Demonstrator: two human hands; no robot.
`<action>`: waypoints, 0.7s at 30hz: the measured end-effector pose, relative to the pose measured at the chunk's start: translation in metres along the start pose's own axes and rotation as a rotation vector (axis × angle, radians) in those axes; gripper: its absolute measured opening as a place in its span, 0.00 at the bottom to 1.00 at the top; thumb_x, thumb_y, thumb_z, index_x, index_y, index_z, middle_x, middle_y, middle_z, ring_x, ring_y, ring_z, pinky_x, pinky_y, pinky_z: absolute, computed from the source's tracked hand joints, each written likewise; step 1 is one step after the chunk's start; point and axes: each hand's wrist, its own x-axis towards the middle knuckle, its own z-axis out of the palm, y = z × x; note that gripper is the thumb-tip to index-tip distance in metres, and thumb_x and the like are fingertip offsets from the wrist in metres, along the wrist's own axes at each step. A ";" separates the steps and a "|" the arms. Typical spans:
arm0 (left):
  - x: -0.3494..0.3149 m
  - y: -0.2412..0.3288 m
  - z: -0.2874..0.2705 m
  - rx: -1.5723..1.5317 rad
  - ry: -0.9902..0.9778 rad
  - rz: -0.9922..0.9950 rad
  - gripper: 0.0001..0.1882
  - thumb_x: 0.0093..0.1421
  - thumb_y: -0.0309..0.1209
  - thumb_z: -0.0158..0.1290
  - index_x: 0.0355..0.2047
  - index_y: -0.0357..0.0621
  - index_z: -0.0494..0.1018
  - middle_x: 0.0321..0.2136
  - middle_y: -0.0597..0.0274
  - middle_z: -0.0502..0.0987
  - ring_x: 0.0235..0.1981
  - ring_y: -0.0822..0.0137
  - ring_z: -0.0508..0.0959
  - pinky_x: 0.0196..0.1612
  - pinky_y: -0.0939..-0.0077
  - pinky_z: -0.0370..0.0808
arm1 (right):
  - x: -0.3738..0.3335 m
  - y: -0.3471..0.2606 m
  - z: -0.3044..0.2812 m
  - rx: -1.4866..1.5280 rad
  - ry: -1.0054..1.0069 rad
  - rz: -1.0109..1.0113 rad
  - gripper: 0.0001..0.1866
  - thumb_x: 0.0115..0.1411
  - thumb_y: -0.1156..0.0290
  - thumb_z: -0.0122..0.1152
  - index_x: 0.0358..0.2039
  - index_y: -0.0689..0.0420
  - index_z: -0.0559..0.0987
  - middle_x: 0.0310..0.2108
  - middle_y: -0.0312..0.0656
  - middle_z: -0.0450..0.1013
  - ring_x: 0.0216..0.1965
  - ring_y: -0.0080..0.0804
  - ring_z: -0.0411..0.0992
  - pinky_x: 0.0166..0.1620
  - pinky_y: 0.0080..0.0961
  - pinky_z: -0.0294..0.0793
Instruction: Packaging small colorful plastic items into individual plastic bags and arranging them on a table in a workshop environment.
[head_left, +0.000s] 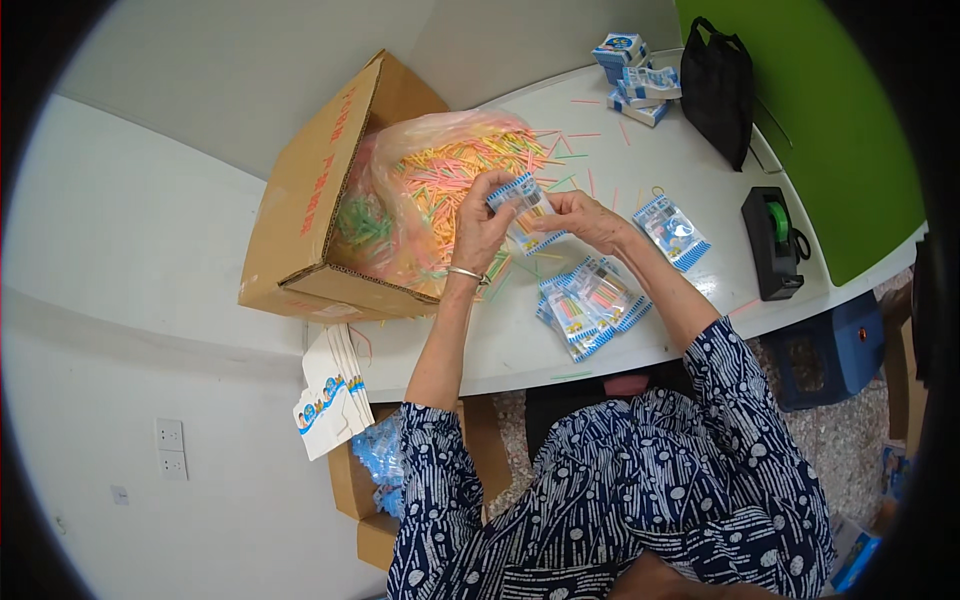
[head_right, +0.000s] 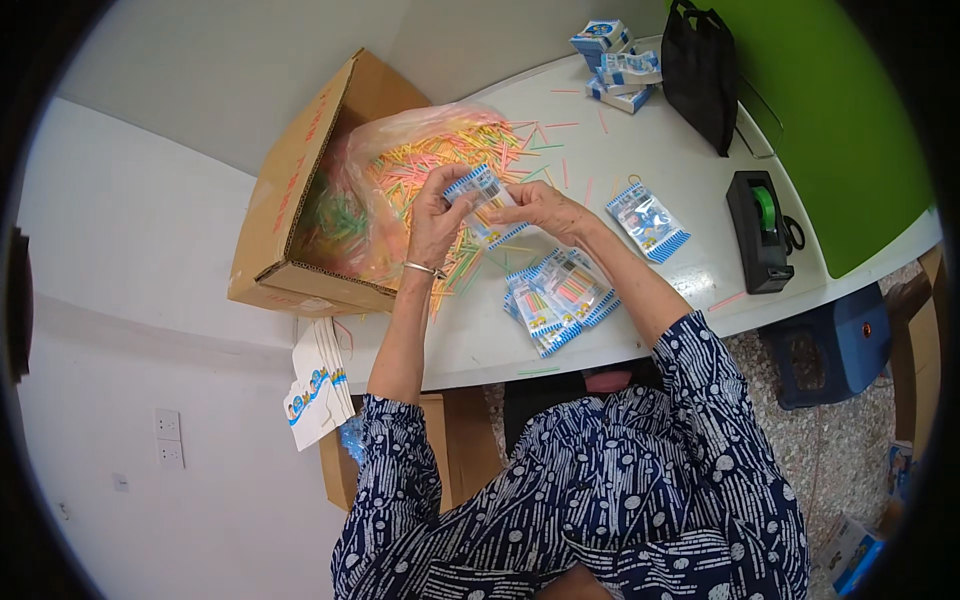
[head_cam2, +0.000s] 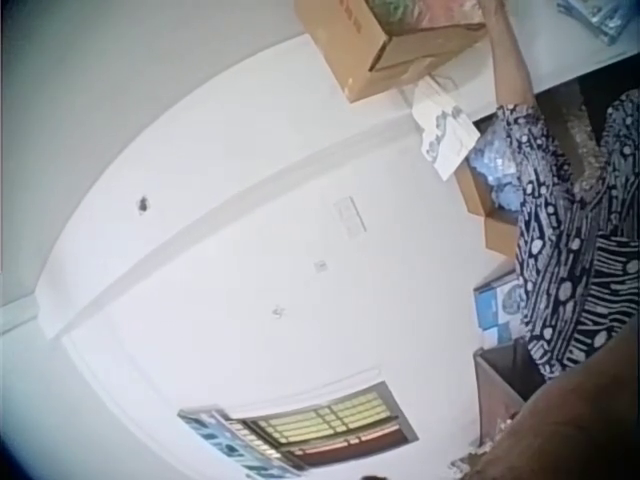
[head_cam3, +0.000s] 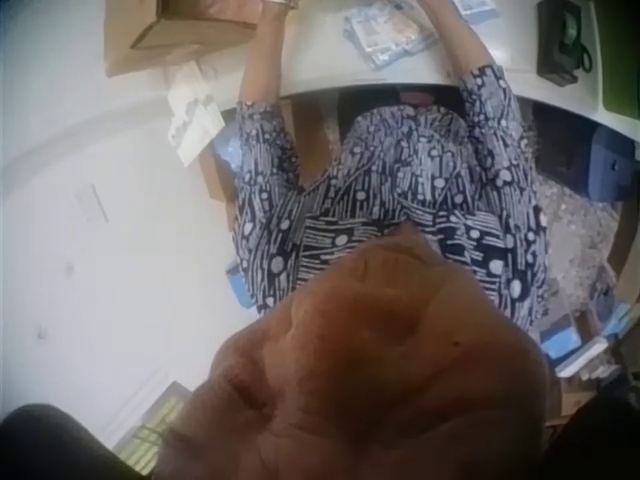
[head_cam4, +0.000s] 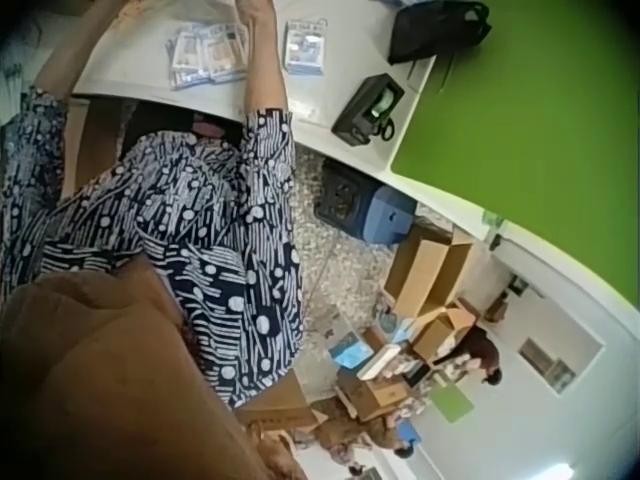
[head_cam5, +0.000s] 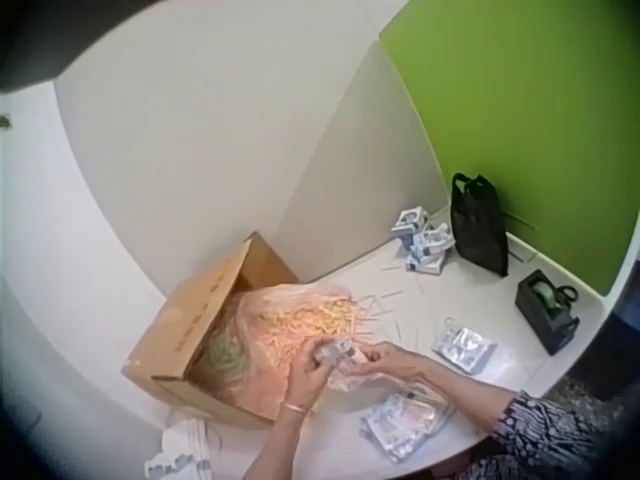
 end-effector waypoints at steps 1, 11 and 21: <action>0.001 0.002 0.003 0.000 -0.002 -0.002 0.16 0.54 0.19 0.51 0.44 0.37 0.66 0.38 0.60 0.73 0.39 0.73 0.73 0.42 0.80 0.72 | -0.002 -0.001 -0.003 -0.037 -0.008 0.041 0.14 0.51 0.65 0.67 0.36 0.57 0.80 0.32 0.33 0.76 0.34 0.17 0.71 0.40 0.18 0.67; -0.004 -0.005 0.012 -0.128 -0.081 -0.094 0.18 0.56 0.20 0.53 0.47 0.39 0.64 0.40 0.62 0.71 0.38 0.73 0.74 0.43 0.80 0.72 | -0.016 -0.005 -0.033 -0.252 0.061 0.122 0.16 0.47 0.60 0.70 0.28 0.61 0.81 0.25 0.33 0.75 0.28 0.16 0.69 0.35 0.15 0.64; -0.047 -0.058 0.012 1.078 -0.408 0.420 0.10 0.48 0.21 0.50 0.33 0.37 0.70 0.30 0.54 0.74 0.33 0.56 0.74 0.37 0.67 0.72 | -0.028 -0.010 -0.063 -0.178 0.145 0.165 0.19 0.52 0.58 0.66 0.35 0.63 0.79 0.29 0.36 0.76 0.30 0.18 0.72 0.37 0.15 0.68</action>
